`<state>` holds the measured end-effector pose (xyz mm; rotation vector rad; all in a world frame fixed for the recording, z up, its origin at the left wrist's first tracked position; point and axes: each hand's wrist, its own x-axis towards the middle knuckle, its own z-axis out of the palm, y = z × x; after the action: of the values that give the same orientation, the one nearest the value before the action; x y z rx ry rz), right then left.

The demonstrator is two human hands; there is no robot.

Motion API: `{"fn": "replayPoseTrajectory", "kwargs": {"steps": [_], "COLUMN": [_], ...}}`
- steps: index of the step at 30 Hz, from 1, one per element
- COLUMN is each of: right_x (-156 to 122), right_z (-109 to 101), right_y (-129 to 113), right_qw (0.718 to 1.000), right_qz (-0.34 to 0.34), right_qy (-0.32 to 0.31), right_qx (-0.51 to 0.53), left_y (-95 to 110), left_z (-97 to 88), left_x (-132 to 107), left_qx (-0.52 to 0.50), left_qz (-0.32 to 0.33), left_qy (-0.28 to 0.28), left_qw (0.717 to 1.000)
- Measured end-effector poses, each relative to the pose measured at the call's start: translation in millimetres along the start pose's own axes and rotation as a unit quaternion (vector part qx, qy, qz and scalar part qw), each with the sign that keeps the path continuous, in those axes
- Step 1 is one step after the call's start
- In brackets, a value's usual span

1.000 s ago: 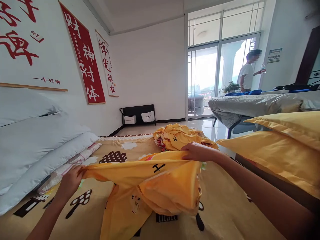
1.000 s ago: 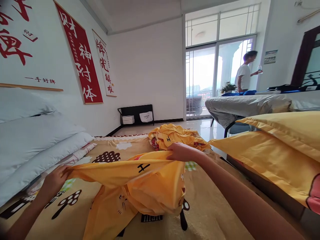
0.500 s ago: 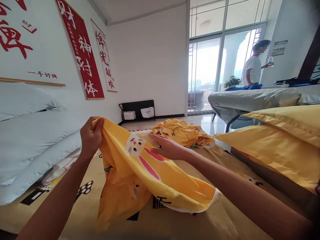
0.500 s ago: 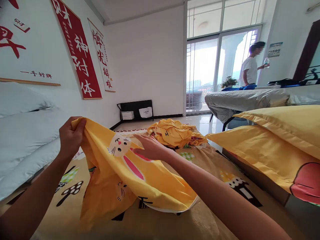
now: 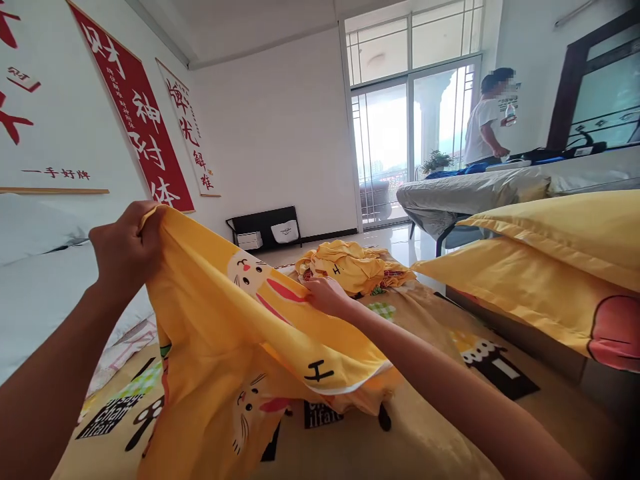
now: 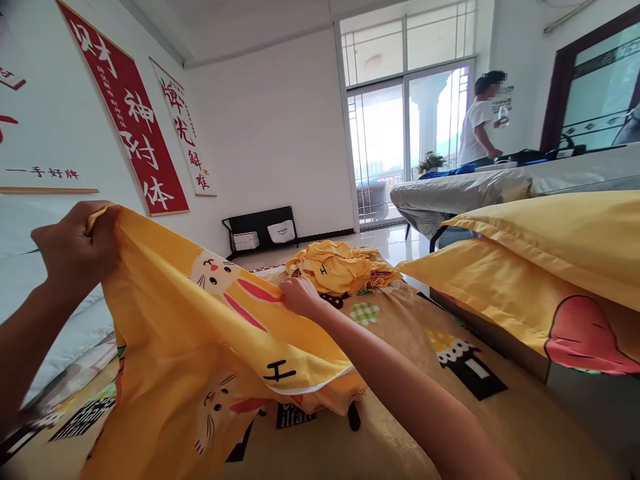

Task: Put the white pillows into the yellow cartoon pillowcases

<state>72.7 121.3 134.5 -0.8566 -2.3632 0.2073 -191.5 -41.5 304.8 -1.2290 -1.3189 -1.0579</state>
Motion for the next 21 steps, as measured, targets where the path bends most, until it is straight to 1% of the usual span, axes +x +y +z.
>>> {"fn": "replayPoseTrajectory", "kwargs": {"steps": [3,5,6,8,10,11,12,13,14,15,17,19,21], "right_x": [-2,3,7,18,29,34,37,39,38,36,26,12,-1], "right_z": [6,0,-8,-34,-72,-94,-116,-138,-158,-176,-205,-224,-235], "right_y": [25,36,38,38,30,24,16,8,0,-8,-22,-31,-32], "right_qw": [0.999,0.997,0.994,0.982,0.957,0.943,0.933,0.929,0.931,0.938,0.958,0.972,0.982], "right_qz": [-0.013,-0.018,-0.015,0.009,0.043,0.052,0.048,0.029,0.006,-0.015,-0.037,-0.027,0.004], "right_qy": [-0.002,0.018,0.041,0.111,0.204,0.250,0.292,0.321,0.326,0.308,0.231,0.141,0.060], "right_qx": [0.043,0.077,0.096,0.150,0.203,0.214,0.204,0.184,0.166,0.159,0.168,0.184,0.179], "left_y": [-14,-24,-29,-40,-51,-57,-62,-67,-72,-76,-82,-86,-88], "left_z": [-9.1,-16.4,-19.5,-23.0,-21.5,-18.9,-15.5,-11.5,-7.4,-3.5,3.0,7.1,9.4], "left_x": [7,11,12,12,10,8,7,5,3,2,0,-1,-1], "left_qx": [0.040,0.061,0.070,0.086,0.097,0.101,0.103,0.104,0.105,0.105,0.100,0.087,0.058], "left_qz": [-0.022,-0.053,-0.068,-0.091,-0.105,-0.111,-0.117,-0.126,-0.136,-0.147,-0.162,-0.160,-0.155], "left_qy": [-0.002,-0.013,-0.019,-0.025,-0.043,-0.051,-0.058,-0.060,-0.059,-0.054,-0.045,-0.036,-0.012], "left_qw": [0.999,0.997,0.995,0.992,0.989,0.987,0.986,0.985,0.983,0.982,0.981,0.983,0.986]}}
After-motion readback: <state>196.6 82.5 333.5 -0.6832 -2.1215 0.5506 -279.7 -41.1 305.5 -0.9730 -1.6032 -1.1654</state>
